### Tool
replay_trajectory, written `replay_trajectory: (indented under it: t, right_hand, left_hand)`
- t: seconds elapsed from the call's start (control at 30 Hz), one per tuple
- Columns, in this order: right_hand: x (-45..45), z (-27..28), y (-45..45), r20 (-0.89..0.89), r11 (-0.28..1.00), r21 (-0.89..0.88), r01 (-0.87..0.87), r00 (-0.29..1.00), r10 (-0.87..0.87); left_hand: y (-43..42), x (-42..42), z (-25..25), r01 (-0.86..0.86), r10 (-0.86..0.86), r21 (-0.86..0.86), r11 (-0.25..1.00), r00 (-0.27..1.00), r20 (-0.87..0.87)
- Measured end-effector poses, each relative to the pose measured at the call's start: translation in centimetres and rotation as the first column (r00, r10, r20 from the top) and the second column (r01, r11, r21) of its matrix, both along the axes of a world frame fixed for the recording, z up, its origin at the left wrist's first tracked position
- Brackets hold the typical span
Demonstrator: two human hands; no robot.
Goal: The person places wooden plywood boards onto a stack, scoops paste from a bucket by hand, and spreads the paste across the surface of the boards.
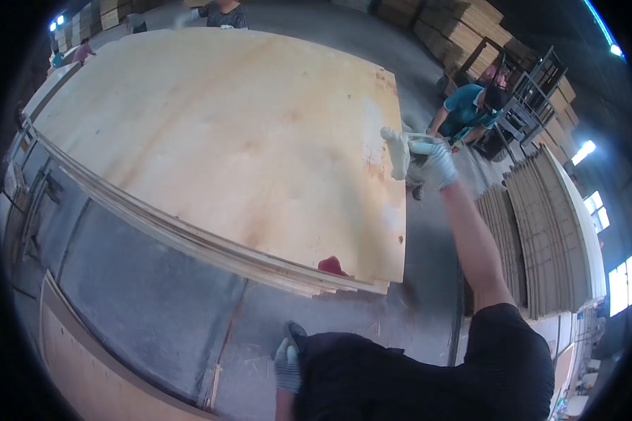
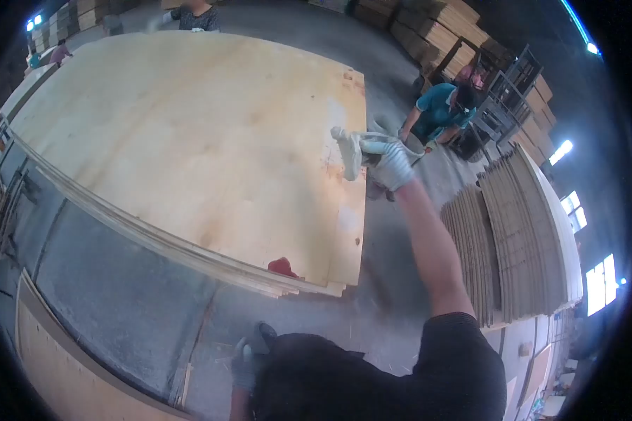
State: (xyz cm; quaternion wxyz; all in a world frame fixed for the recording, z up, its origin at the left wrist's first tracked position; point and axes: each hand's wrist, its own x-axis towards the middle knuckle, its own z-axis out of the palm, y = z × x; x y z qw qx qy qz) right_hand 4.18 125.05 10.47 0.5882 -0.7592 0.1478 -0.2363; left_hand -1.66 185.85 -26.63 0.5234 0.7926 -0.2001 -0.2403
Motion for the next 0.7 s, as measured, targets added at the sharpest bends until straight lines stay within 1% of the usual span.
replay_trajectory:
  t: [0.03,0.07,0.1,0.13,0.2,0.23,0.27,0.3,0.33,0.37,0.43,0.47,0.5,0.53,0.6,0.67,0.7]
  right_hand:
    - [0.8,-5.3,-3.6,-0.020,0.963,-0.266,-0.030,0.999,0.026]
    - [2.5,-6.7,-4.9,-0.044,0.941,-0.336,0.028,0.998,-0.046]
    - [4.1,-8.1,-6.1,-0.065,0.911,-0.404,0.083,0.991,-0.119]
    - [6.9,-8.0,-5.7,-0.108,0.927,-0.283,0.244,0.953,-0.284]
    - [11.4,-6.8,-6.0,-0.279,0.942,-0.335,0.022,0.953,-0.121]
    - [11.7,-6.9,-5.1,-0.372,0.940,-0.332,-0.080,0.927,-0.053]
    - [10.1,-7.3,-3.1,-0.399,0.977,-0.188,-0.099,0.917,0.017]
    - [8.3,-7.1,-1.0,-0.402,0.994,-0.048,-0.100,0.913,0.072]
    - [6.5,-6.9,0.5,-0.385,0.992,0.076,-0.096,0.915,0.118]
    - [3.3,-7.2,2.4,-0.417,0.977,-0.127,-0.169,0.903,0.101]
    - [-2.7,-6.1,12.1,-0.520,0.953,-0.285,-0.108,0.852,-0.059]
    - [-4.6,-5.7,17.0,-0.493,0.889,-0.429,-0.161,0.866,-0.082]
    - [-6.5,-5.5,21.1,-0.390,0.854,-0.484,-0.193,0.921,-0.012]
    - [-7.5,-5.5,25.5,-0.403,0.867,-0.483,-0.123,0.910,-0.095]
    - [-7.9,-6.3,30.3,-0.321,0.893,-0.447,-0.052,0.941,-0.106]
    - [-6.9,-5.0,30.9,-0.417,0.938,-0.330,0.109,0.874,-0.249]
    - [-5.6,-4.0,31.0,-0.467,0.944,-0.266,0.194,0.831,-0.302]
  left_hand:
    - [2.2,0.7,1.3,-0.018,0.026,0.056,0.998,0.989,-0.143]
    - [4.1,1.8,2.5,-0.032,0.063,0.114,0.993,0.958,-0.278]
    - [6.9,1.8,-0.7,-0.030,0.082,0.206,0.978,0.965,-0.248]
    - [11.6,0.5,-4.6,-0.028,0.097,0.307,0.951,0.972,-0.214]
    - [19.8,-2.2,-8.2,-0.120,0.325,0.511,0.851,0.885,-0.332]
    - [27.8,-5.8,-14.9,-0.111,0.373,0.586,0.802,0.861,-0.347]
    - [32.9,-7.7,-17.9,-0.095,0.420,0.656,0.749,0.833,-0.359]
    - [35.5,-8.7,-15.3,-0.038,0.445,0.724,0.689,0.811,-0.381]
    - [36.2,-8.7,-13.5,0.010,0.454,0.753,0.658,0.792,-0.408]
    - [36.7,-8.5,-12.8,0.040,0.458,0.763,0.645,0.779,-0.429]
    - [37.8,-6.7,-12.7,0.080,0.434,0.748,0.659,0.772,-0.465]
    - [38.3,-5.3,-13.3,0.096,0.415,0.733,0.673,0.772,-0.482]
    - [38.8,-3.6,-14.2,0.107,0.395,0.717,0.689,0.774,-0.495]
    - [39.7,-1.7,-15.2,0.110,0.379,0.703,0.703,0.778,-0.501]
    - [41.4,3.3,-17.7,0.097,0.360,0.678,0.729,0.788,-0.500]
    - [42.1,10.3,-20.4,0.061,0.327,0.659,0.749,0.831,-0.449]
    - [42.8,14.7,-22.0,0.065,0.259,0.663,0.746,0.889,-0.378]
